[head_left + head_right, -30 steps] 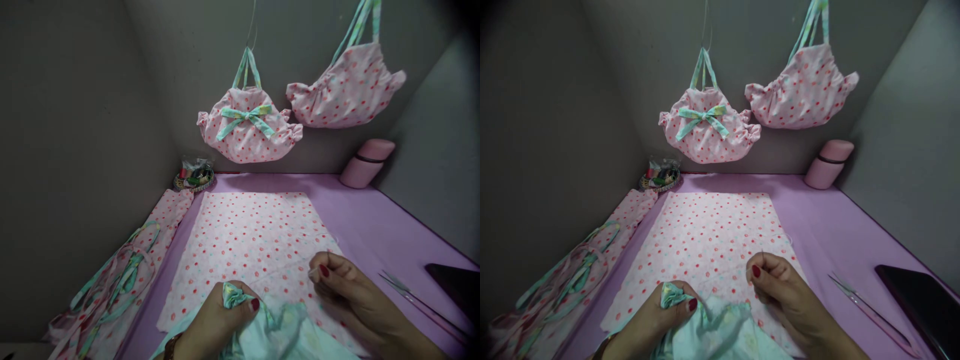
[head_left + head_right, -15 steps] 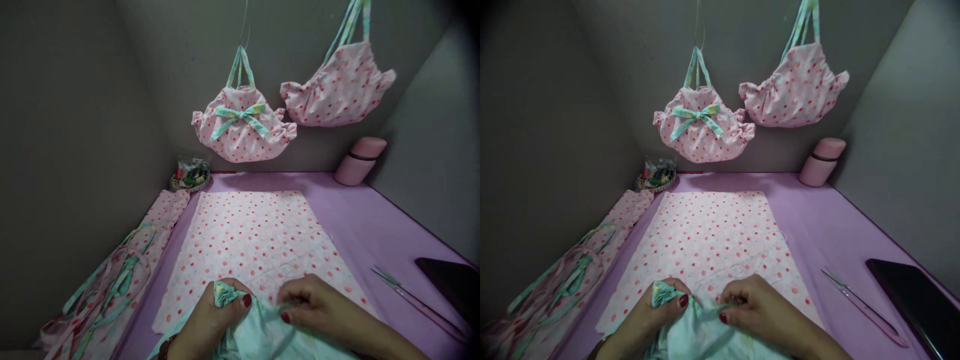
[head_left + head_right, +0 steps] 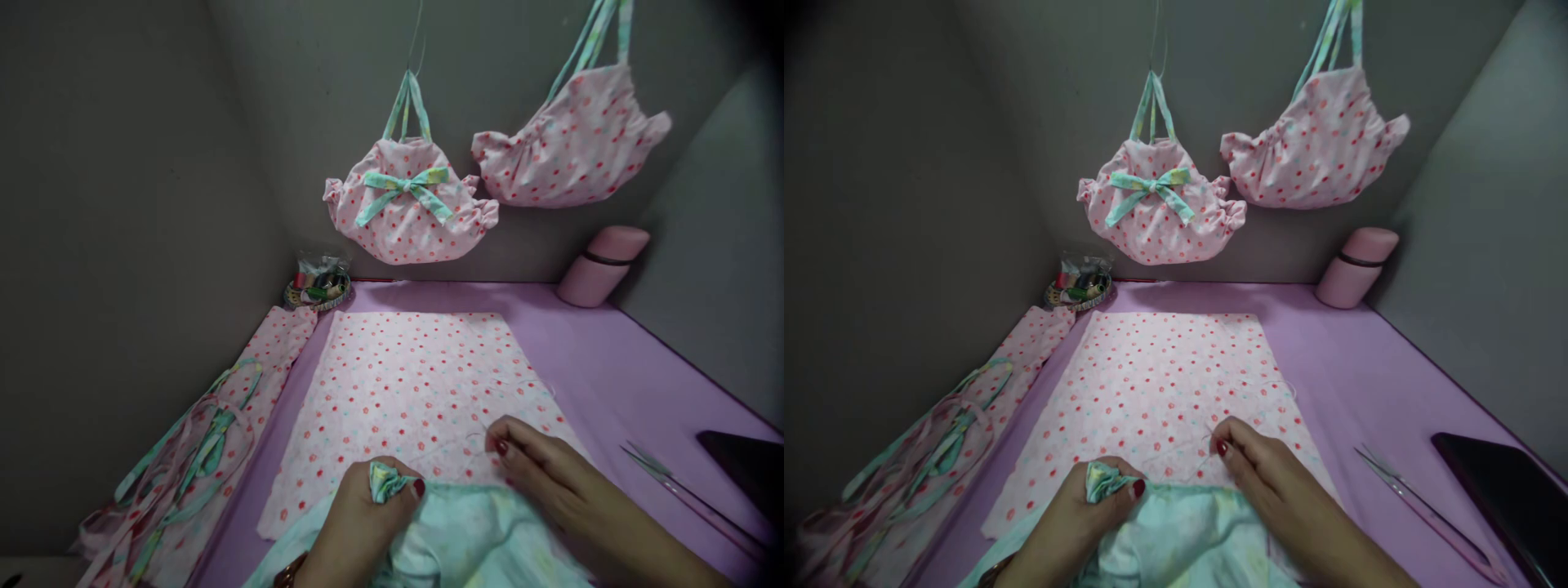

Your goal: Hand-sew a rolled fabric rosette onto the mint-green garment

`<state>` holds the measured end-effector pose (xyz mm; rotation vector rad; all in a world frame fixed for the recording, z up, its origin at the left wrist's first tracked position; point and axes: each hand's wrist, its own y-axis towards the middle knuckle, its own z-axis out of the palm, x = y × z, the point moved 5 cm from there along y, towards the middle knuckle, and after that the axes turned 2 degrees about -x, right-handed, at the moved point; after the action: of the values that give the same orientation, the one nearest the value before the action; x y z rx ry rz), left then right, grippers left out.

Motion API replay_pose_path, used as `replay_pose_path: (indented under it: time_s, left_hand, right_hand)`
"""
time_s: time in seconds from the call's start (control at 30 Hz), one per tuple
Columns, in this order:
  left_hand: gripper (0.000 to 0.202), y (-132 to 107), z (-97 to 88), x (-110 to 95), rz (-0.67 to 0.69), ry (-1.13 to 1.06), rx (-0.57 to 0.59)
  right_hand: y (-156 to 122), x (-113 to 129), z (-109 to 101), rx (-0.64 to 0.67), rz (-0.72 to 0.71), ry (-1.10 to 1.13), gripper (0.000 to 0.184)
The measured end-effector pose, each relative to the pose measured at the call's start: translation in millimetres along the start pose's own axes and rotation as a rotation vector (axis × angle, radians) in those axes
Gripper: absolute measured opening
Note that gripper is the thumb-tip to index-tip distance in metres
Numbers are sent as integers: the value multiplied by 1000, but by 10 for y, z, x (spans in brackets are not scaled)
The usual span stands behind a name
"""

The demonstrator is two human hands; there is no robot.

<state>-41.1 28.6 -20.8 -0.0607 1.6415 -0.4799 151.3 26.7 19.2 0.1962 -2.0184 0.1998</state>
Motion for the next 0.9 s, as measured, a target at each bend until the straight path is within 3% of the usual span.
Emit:
replay_pose_path:
  time_s: [0.1, 0.17, 0.23, 0.43, 0.67, 0.9]
  left_hand:
    - [30, 4, 1, -1, 3, 3, -7]
    - [29, 8, 8, 1, 13, -8, 4]
    - [29, 9, 7, 13, 7, -24, 12]
    - [28, -8, -22, 28, -27, -40, 12]
    - [27, -19, -26, -4, -59, -46, 0]
    - [25, -11, -32, -1, -83, -59, -15]
  right_hand:
    - [-27, 93, 265, 93, -15, 132, 21]
    - [-26, 65, 467, 186, 6, 173, 24]
    - [-16, -7, 578, 197, 15, 147, 24]
    - [-33, -151, 537, 85, -39, 45, 29]
    - [-30, -148, 564, 120, -44, -88, 26]
    - [-57, -96, 541, 99, -67, -19, 29]
